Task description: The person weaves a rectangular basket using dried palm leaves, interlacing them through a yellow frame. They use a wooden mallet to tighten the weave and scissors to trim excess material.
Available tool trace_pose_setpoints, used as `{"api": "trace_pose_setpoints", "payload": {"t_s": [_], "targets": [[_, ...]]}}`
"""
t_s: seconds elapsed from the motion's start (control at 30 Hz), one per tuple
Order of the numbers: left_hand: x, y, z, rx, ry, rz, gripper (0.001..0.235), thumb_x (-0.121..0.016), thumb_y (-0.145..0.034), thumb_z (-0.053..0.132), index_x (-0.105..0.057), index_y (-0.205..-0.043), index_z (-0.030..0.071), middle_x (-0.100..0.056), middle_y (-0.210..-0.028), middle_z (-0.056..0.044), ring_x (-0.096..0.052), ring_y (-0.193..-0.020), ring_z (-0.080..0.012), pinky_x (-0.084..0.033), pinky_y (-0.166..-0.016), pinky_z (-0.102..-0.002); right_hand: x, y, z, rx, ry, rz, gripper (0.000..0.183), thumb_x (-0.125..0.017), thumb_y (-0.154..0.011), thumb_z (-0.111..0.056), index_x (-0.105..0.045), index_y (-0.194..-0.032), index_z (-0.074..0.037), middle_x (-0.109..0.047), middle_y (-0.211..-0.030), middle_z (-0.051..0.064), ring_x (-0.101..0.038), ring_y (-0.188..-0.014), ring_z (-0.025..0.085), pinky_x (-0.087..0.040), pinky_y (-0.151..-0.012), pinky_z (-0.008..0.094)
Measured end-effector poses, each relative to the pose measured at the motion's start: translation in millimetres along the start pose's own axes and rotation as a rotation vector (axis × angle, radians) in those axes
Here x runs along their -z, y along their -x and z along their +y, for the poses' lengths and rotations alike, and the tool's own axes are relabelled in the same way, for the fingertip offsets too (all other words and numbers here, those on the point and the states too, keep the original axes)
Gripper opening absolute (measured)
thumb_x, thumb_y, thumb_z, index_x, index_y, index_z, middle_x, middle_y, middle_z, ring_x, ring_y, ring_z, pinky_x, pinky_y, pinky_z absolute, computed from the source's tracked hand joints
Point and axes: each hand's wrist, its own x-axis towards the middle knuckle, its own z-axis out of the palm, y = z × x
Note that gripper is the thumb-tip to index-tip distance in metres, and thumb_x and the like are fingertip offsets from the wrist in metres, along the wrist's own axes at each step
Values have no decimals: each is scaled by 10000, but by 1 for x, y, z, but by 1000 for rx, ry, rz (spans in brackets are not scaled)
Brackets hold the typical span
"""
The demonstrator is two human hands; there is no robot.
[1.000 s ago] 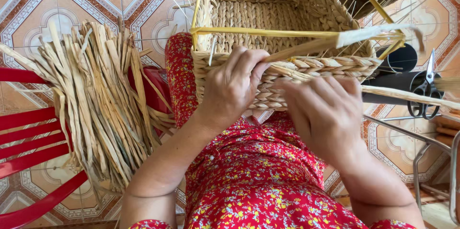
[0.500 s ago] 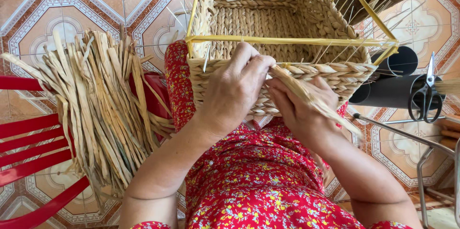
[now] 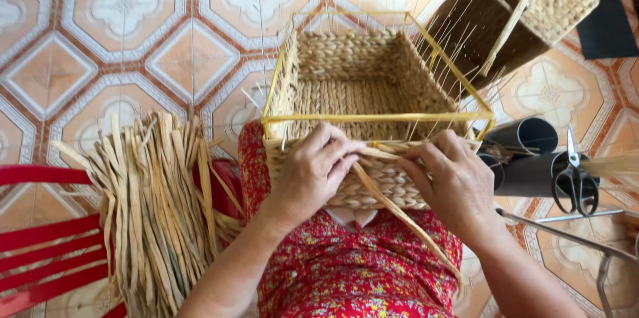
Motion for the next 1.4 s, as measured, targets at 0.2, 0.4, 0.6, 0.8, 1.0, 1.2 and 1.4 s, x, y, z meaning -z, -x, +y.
{"api": "trace_pose_setpoints", "payload": {"t_s": [0.2,0.4,0.6,0.8,1.0,1.2,1.4], "targets": [[-17,9,-3,30,11,114,173,-797,-886,42,-697,-1025,71,-604,-977,-33,-649,-855,-148,-595,-748,-260,-15,-2,11,-8,56,-30,276,-738,-880,-373,-676,-825,-110,-585,-840,54,-632,-802,280,-494,-720,414],[-30,17,-8,-42,-127,251,246,-765,-917,73,-626,-1119,59,-576,-1010,-77,-634,-890,-188,-600,-791,-290,-16,0,11,-57,71,-50,286,-745,-873,-385,-668,-803,-119,-604,-833,51,-641,-813,271,-496,-753,414],[-36,30,-9,-76,79,449,279,-722,-1032,116,-607,-1282,69,-688,-1052,-61,-654,-749,-95,-598,-600,-161,-5,5,-15,75,-78,246,186,-719,-953,-247,-668,-1015,-80,-677,-1062,74,-668,-983,268,-468,-812,402],[-32,27,-1,-29,35,339,332,-732,-1017,118,-612,-1321,58,-769,-1065,-54,-730,-835,-118,-633,-701,-220,-18,16,-34,113,-131,69,406,-831,-800,-313,-655,-1080,-77,-665,-954,86,-643,-906,281,-446,-772,418],[-12,14,7,15,94,262,304,-767,-1000,60,-591,-1248,64,-751,-1087,-94,-766,-974,-204,-642,-821,-319,-32,13,-37,43,-159,66,314,-830,-875,-243,-650,-1087,-98,-680,-909,12,-665,-813,213,-420,-729,382],[-12,10,6,96,203,186,278,-755,-990,23,-516,-1128,59,-758,-1068,-98,-766,-842,-169,-609,-694,-274,-26,12,-40,84,-185,-10,288,-764,-867,-116,-644,-1123,-59,-617,-900,61,-619,-728,234,-485,-706,395],[-4,7,3,223,415,86,224,-646,-1049,-26,-448,-1122,48,-751,-1125,-88,-743,-878,-154,-612,-716,-261,2,1,-31,159,-151,-61,241,-752,-908,-106,-681,-1139,-108,-585,-884,74,-640,-700,234,-506,-597,378]]}}
